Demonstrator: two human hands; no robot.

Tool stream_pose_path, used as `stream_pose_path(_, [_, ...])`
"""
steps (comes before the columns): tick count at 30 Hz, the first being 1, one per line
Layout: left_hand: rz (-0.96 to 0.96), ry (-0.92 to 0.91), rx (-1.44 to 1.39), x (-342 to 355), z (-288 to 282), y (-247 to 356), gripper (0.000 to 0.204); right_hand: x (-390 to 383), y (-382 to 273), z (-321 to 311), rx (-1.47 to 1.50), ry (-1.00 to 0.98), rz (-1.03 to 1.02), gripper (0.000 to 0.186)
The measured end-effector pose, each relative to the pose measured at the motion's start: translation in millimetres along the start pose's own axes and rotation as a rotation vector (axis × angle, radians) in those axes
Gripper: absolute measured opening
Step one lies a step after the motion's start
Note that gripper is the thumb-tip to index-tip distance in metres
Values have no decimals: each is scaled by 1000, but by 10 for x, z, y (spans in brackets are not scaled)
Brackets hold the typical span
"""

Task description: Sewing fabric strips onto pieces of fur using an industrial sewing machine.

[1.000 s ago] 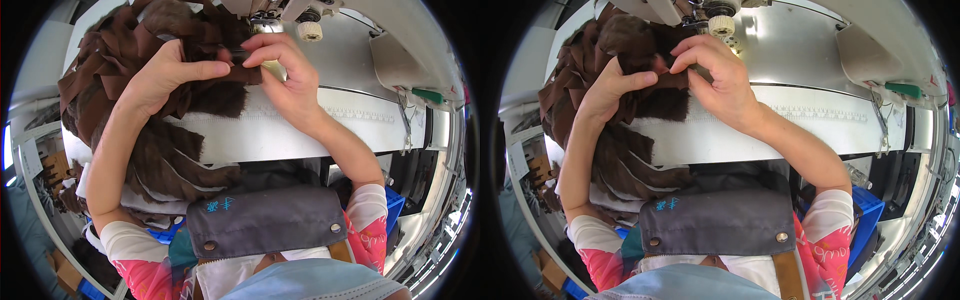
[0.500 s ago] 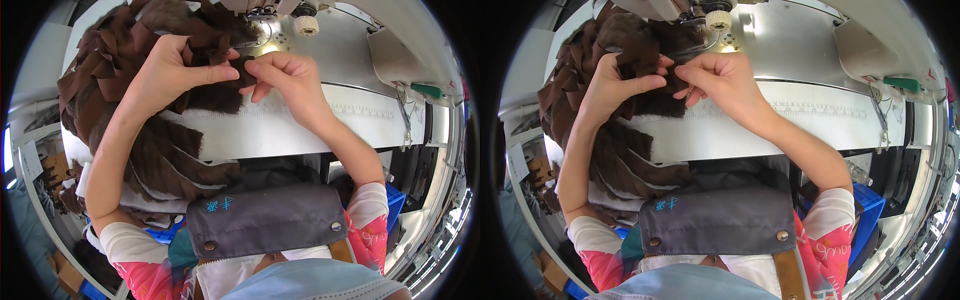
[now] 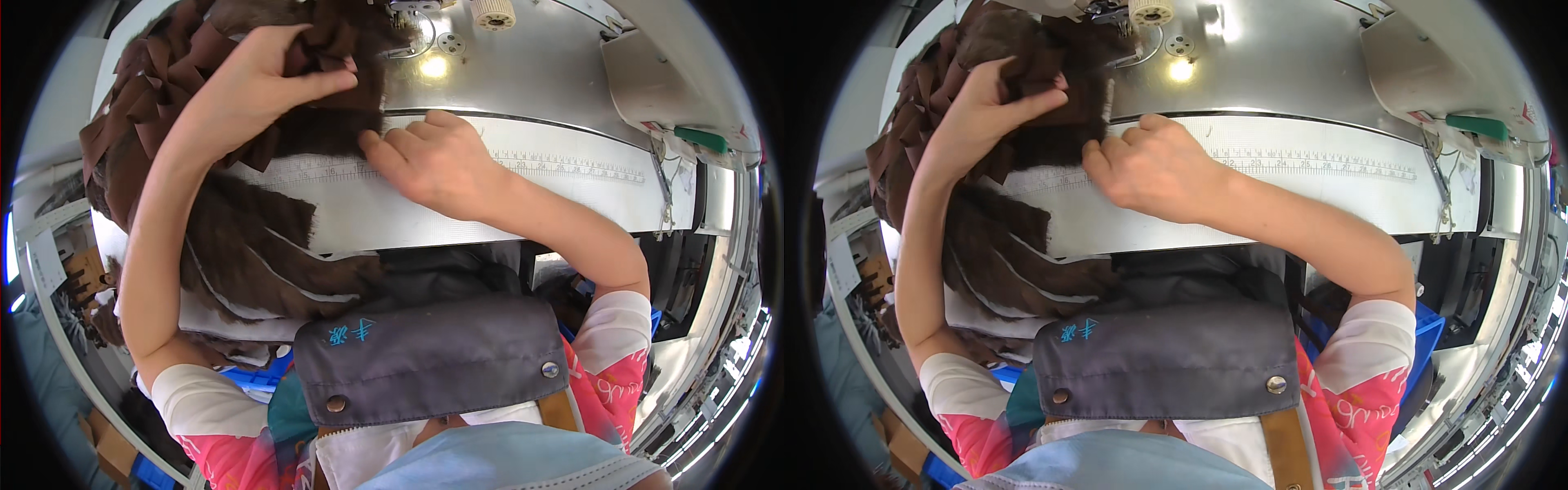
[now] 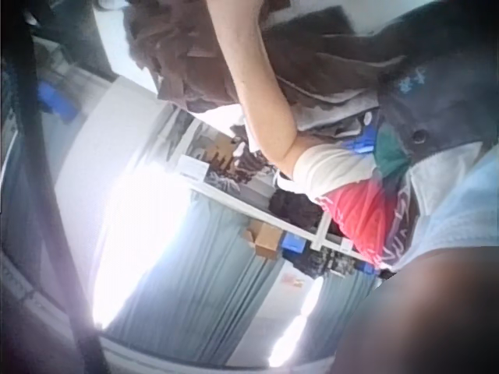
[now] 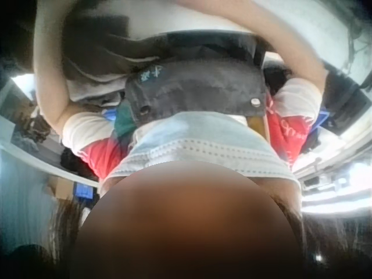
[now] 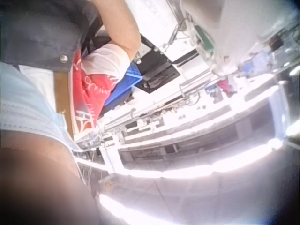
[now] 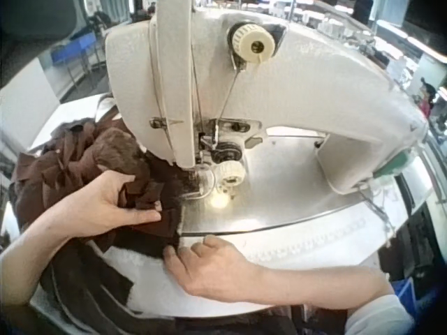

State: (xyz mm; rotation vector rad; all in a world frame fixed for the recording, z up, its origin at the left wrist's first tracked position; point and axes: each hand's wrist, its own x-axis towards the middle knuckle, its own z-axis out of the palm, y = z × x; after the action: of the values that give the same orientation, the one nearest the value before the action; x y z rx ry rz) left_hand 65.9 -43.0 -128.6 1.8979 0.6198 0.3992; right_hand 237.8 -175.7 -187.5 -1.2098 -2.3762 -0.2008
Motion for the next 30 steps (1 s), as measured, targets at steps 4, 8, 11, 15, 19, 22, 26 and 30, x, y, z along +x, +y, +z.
stream_pose_path(4, [-179,-128,78,92,96,-74,23,-48,151,44,-28,26,-105,21])
stream_pose_path(8, [-159,-49,216,121,175,43,24,-119,243,15,-14,54,-116,20])
stream_pose_path(11, [-180,-54,307,164,158,31,25,-127,217,5,21,76,-92,21])
stream_pose_path(15, [-237,-75,456,196,148,116,27,-166,248,10,57,61,-22,22])
stream_pose_path(19, [-239,-30,352,163,151,-14,27,-136,368,34,85,251,95,29])
stream_pose_path(22, [-257,-38,268,142,153,-43,27,-102,355,4,-39,242,7,34])
stream_pose_path(26, [-179,71,302,107,186,-95,23,-109,248,39,-74,67,45,35])
stream_pose_path(30, [267,181,694,182,160,-236,29,-103,248,8,-121,5,16,35])
